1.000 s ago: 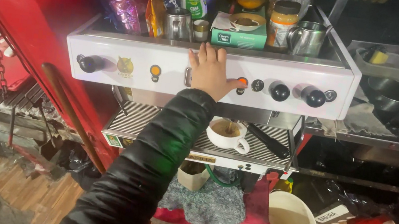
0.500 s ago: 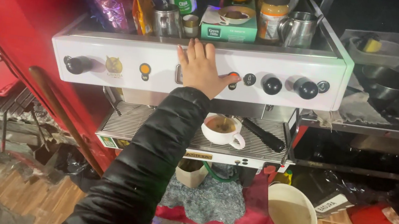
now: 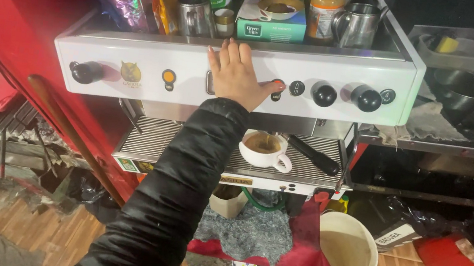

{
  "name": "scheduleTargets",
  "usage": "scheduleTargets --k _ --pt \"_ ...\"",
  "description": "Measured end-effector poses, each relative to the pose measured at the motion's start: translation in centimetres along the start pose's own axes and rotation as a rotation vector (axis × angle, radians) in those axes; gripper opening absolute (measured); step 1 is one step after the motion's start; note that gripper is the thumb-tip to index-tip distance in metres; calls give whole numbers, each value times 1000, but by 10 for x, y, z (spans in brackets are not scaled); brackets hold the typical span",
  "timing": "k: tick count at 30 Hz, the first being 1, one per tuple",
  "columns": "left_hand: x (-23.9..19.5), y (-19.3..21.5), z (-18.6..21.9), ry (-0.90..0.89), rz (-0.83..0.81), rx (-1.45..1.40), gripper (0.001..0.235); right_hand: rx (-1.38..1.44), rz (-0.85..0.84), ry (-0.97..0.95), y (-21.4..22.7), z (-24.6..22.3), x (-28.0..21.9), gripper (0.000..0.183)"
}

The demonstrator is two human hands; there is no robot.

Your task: Preparing coffee using an espresso machine, involving cleaning the portafilter and steaming milk.

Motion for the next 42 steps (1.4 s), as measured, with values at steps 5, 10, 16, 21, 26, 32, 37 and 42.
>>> scheduleTargets --k 5,10,16,21,26,32,37,42 --pt "0 1 0 -8 15 2 114 -25 69 20 1 1 2 45" --pt "-1 3 1 -37 46 19 114 162 44 -20 -7 3 -1 57" --pt "-2 1 1 -24 16 7 108 242 55 31 -12 0 -7 76" --pt "-6 -1 -2 -96 83 20 121 278 -4 -30 -20 0 -7 78" --pt "-9 7 7 -149 42 38 116 261 109 -56 -18 3 -11 70" --pt "-7 -3 5 -204 -2 82 104 233 113 54 -5 -5 -6 63" --pt "-3 -5 25 -400 -129 -55 103 173 120 106 3 -2 -3 70" --pt "5 -19 29 -323 -311 22 111 153 76 7 11 3 -7 75"
Point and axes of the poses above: each hand's wrist, its own x-axis towards the middle knuckle, its own y-axis out of the back of the hand, z = x × y, the point moved 7 cm from there along x, towards the middle knuckle, and after that the axes turned 9 degrees about -x, right-handed, at the moved point
